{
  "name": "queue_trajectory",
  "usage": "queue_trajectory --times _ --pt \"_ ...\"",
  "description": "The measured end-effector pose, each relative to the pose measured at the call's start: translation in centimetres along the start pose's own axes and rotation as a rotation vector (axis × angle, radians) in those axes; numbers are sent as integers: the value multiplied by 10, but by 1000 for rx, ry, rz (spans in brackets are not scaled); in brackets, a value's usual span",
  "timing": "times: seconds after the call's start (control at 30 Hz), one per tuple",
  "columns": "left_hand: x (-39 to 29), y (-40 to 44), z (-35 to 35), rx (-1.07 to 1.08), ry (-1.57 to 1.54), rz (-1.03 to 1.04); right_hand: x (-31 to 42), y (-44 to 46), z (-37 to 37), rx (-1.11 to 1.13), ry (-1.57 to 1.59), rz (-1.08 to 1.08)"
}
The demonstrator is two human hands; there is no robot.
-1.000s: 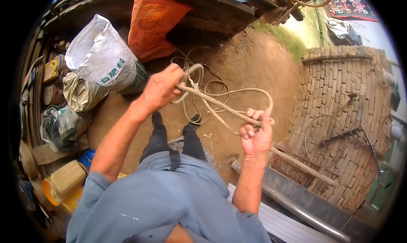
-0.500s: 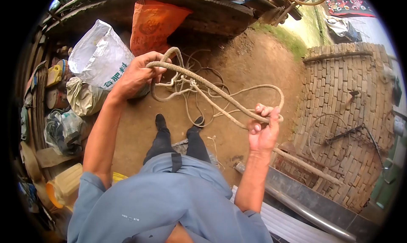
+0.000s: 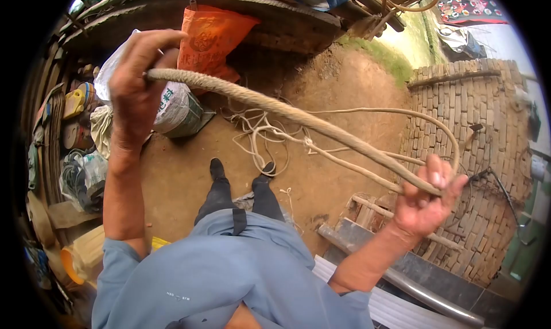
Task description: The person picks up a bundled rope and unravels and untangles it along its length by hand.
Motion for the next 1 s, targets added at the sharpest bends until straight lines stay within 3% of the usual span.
queue_trajectory --times 0.07,0.17,0.23,0.3,0.37,0.47,0.57,0.67,0.77,0.97,1.0 --pt "13 -3 -8 -111 -55 -72 19 1 2 13 18 -31" --pt "63 -37 17 70 -108 -385 44 1 0 -17 43 -108" --pt "73 -30 10 80 -41 -345 50 4 6 52 -36 -96" --pt "62 -3 -21 -64 94 -97 55 7 8 43 -73 -129" --pt "67 24 -63 -209 114 -34 60 14 7 50 -105 -161" --pt "52 52 -108 -426 -205 -58 74 16 0 36 -128 -217" --pt "81 45 -117 -283 7 -186 83 16 -6 -25 -94 -222" --pt "90 14 -82 -96 23 -256 81 10 -3 -14 -85 -209" --pt "101 -22 -39 127 -149 -594 79 6 14 20 -26 -174" --pt "50 -76 71 323 -426 -589 86 3 59 53 184 -178" --pt "35 -85 91 380 -395 -495 85 3 67 39 231 -158"
Point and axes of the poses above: each hand's wrist, its own y-axis towards the middle knuckle, its own z-axis out of the palm, x = y × z, the point moved 5 cm from there along y, towards the middle knuckle, and after that the axes turned 3 degrees about y, right-handed, at the moved point
